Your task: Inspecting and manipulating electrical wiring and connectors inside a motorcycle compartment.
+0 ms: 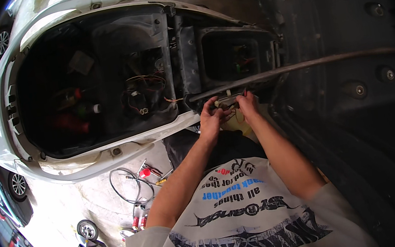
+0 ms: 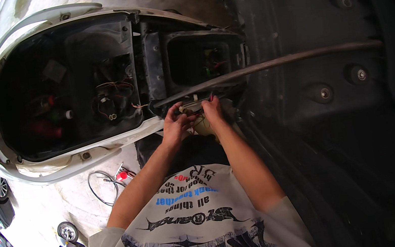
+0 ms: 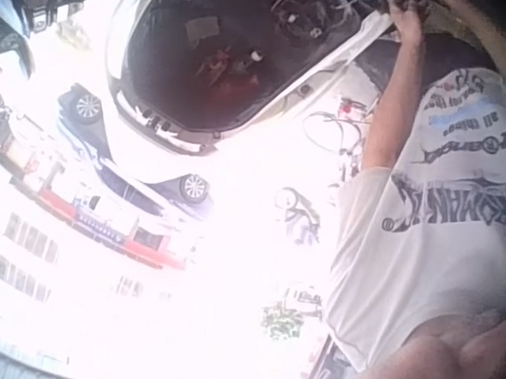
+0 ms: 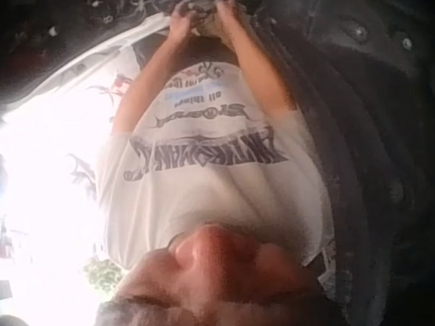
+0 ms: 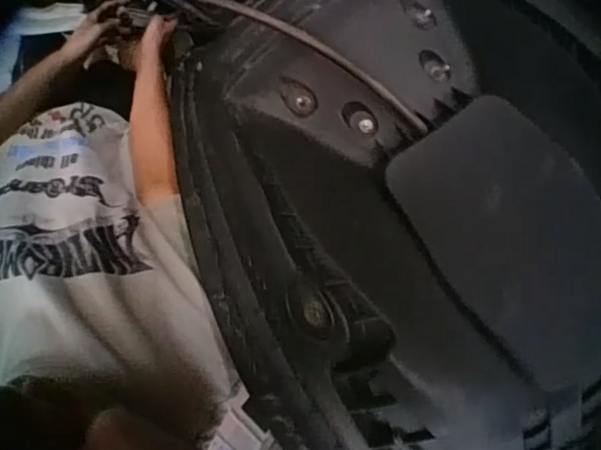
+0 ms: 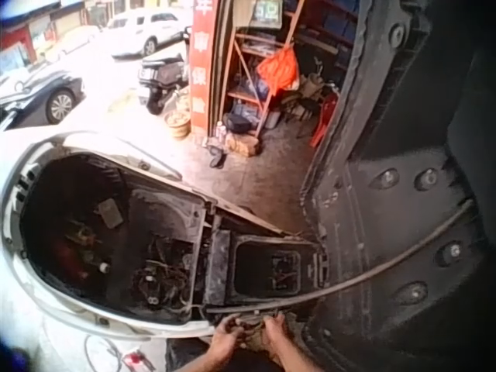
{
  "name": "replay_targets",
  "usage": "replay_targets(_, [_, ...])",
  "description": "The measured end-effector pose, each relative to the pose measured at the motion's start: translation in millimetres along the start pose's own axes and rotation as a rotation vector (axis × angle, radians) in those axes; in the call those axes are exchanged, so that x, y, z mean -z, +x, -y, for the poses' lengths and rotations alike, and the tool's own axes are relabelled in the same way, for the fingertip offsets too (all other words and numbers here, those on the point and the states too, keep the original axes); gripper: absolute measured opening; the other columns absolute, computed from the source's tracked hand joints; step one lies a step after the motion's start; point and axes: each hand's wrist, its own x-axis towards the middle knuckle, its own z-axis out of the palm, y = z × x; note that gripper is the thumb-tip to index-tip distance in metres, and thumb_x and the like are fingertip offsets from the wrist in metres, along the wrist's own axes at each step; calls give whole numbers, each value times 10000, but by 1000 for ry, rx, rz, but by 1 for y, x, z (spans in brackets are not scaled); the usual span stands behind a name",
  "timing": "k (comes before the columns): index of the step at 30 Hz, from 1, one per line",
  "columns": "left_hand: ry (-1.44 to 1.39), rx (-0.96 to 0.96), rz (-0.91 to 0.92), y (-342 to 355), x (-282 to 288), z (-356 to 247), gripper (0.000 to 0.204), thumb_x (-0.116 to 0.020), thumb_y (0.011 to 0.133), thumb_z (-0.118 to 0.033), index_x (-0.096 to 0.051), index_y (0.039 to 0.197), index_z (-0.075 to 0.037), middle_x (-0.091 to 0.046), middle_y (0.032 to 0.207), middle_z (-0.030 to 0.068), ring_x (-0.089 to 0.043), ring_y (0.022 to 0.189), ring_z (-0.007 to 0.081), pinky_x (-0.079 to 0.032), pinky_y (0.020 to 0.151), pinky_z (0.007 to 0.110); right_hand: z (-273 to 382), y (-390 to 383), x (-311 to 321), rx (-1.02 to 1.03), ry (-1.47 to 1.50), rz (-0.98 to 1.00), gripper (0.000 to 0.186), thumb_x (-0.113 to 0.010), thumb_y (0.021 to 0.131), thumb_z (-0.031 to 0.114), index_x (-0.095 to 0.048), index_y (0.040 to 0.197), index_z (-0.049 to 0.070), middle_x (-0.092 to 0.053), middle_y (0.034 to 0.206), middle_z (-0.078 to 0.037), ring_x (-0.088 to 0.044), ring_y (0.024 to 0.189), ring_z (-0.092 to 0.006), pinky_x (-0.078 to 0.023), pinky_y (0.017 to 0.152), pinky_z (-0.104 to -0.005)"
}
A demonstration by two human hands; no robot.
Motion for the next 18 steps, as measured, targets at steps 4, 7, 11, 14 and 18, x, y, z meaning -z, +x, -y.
replay_targets(4, [1, -6, 8, 2, 2, 1, 468, -476, 882, 11, -368, 1328, -79, -613, 1022, 118, -646, 892, 198, -546, 758, 298, 1, 17, -19, 24, 150, -79, 64, -543, 741, 89, -516, 785, 50, -506, 648, -38, -491, 490, -135, -354, 425, -294])
replay_targets(7, [6, 6, 4, 1, 4, 0, 500, -498, 850, 24, -371, 1322, -84, -607, 1056, 122, -649, 887, 202, -535, 747, 306, 3, 22, -21, -23, 101, -6, 153, -548, 770, 160, -552, 771, 7, -527, 578, -58, -494, 443, -167, -395, 447, -339])
replay_targets(11, [44, -1, -2, 1, 3, 0, 501, -498, 856, 15, -361, 1329, -76, -609, 1059, 130, -650, 898, 205, -532, 748, 301, 9, 24, -25, -100, -44, 121, 179, -616, 780, 174, -566, 690, 28, -511, 532, -37, -474, 418, -153, -372, 412, -312])
replay_targets(14, [44, -4, 10, 2, 4, 1, 504, -493, 861, 8, -349, 1338, -67, -610, 1064, 137, -650, 908, 208, -527, 753, 296, 7, 27, -26, -124, -42, 161, 132, -648, 788, 147, -576, 723, 57, -525, 577, -18, -458, 432, -119, -345, 401, -286])
replay_targets(18, [47, -2, 5, 0, 3, -2, 504, -488, 863, 11, -343, 1339, -64, -609, 1076, 144, -649, 916, 211, -528, 748, 290, -9, 23, -16, -99, 45, 221, 81, -642, 815, 89, -592, 879, 80, -548, 654, 0, -439, 456, -83, -328, 397, -258])
